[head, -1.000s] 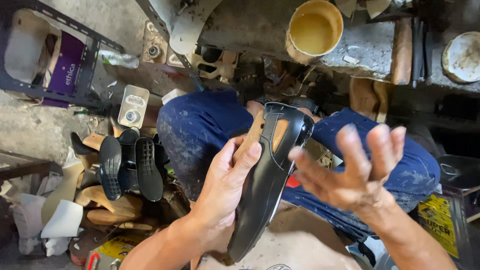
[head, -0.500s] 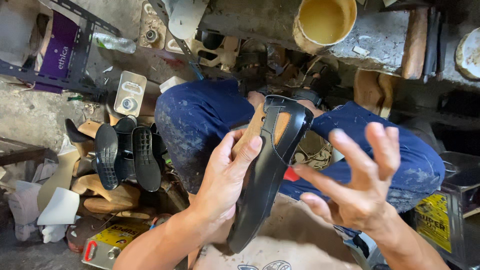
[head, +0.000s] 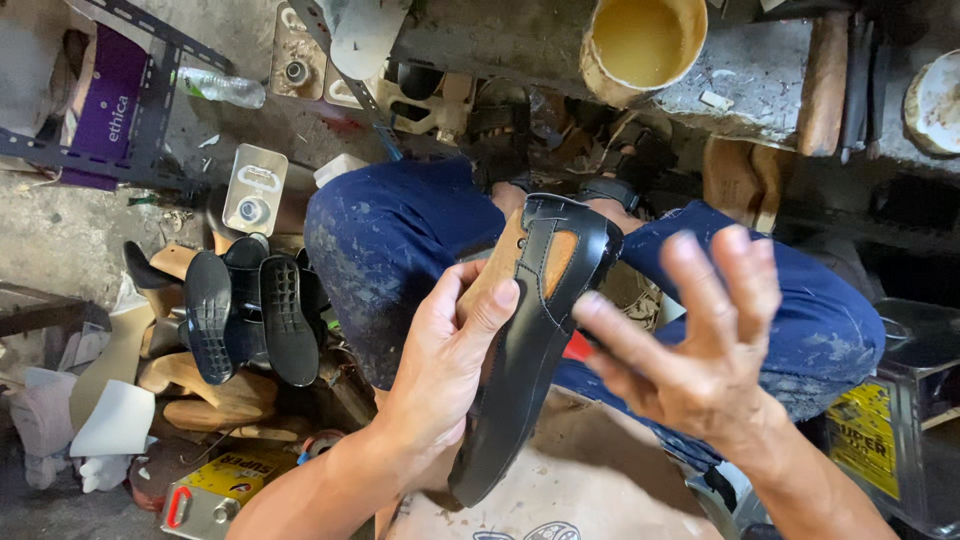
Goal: The person applies a white adhesive to the sole of a black shoe using their fingers, spreading it across the surface. They then reach for a shoe on a nearby rack and continue applying the adhesive to the shoe's sole and edges.
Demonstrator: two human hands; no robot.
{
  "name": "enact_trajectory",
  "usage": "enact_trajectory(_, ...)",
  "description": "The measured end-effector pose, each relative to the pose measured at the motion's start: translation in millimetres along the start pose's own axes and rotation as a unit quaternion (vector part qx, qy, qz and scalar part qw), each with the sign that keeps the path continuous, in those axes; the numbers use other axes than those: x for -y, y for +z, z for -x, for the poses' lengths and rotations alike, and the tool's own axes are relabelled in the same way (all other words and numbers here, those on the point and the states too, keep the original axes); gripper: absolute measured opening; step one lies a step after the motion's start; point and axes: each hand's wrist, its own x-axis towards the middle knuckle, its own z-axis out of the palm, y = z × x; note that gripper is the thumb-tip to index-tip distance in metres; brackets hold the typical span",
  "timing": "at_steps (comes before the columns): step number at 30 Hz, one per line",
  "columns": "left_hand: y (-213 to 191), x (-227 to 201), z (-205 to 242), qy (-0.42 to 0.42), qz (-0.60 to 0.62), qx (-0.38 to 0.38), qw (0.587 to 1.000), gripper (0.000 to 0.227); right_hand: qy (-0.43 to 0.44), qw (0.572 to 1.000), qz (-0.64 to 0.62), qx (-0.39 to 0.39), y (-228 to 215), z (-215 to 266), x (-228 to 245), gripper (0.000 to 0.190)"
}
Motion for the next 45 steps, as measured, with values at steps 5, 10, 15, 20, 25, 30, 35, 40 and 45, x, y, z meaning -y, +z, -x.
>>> enact_trajectory(5,-2,2,-1,0.02,-0.036,0.006,0.999,0.054,-0.018,1.0,-0.022,0.005,-1,-5,-1,0.036)
enact_trajectory(10,-1,0,2,0.018,-0.028,0.006,0.999,0.051,0.032,0.999,-0.021,0.018,-8,-6,-2,0.039)
enact_trajectory(15,-5,2,2,0.032,-0.048,0.021,0.998,0.061,0.008,1.0,-0.025,0.009,-11,-9,-4,0.037)
enact_trajectory(20,-15,14,-1,0.072,-0.07,0.061,0.993,0.068,0.026,0.997,-0.071,0.005,-24,-19,-7,0.043)
enact_trajectory(25,-23,17,-1,0.109,-0.098,0.096,0.984,0.07,0.033,0.995,-0.096,0.009,-31,-15,-7,0.039)
enact_trajectory(30,-28,24,-2,0.164,-0.12,0.112,0.973,0.069,0.053,0.993,-0.106,0.029,-39,-17,-1,0.04)
enact_trajectory(35,-27,27,-1,0.174,-0.086,0.118,0.974,0.074,0.037,0.992,-0.119,0.011,-40,-10,5,0.039)
enact_trajectory(40,-38,39,-9,0.206,-0.121,0.101,0.966,0.078,0.069,0.987,-0.141,0.026,-41,-15,3,0.039)
enact_trajectory(45,-46,51,-15,0.253,-0.1,0.132,0.953,0.075,0.064,0.989,-0.136,0.008,-45,-11,9,0.042)
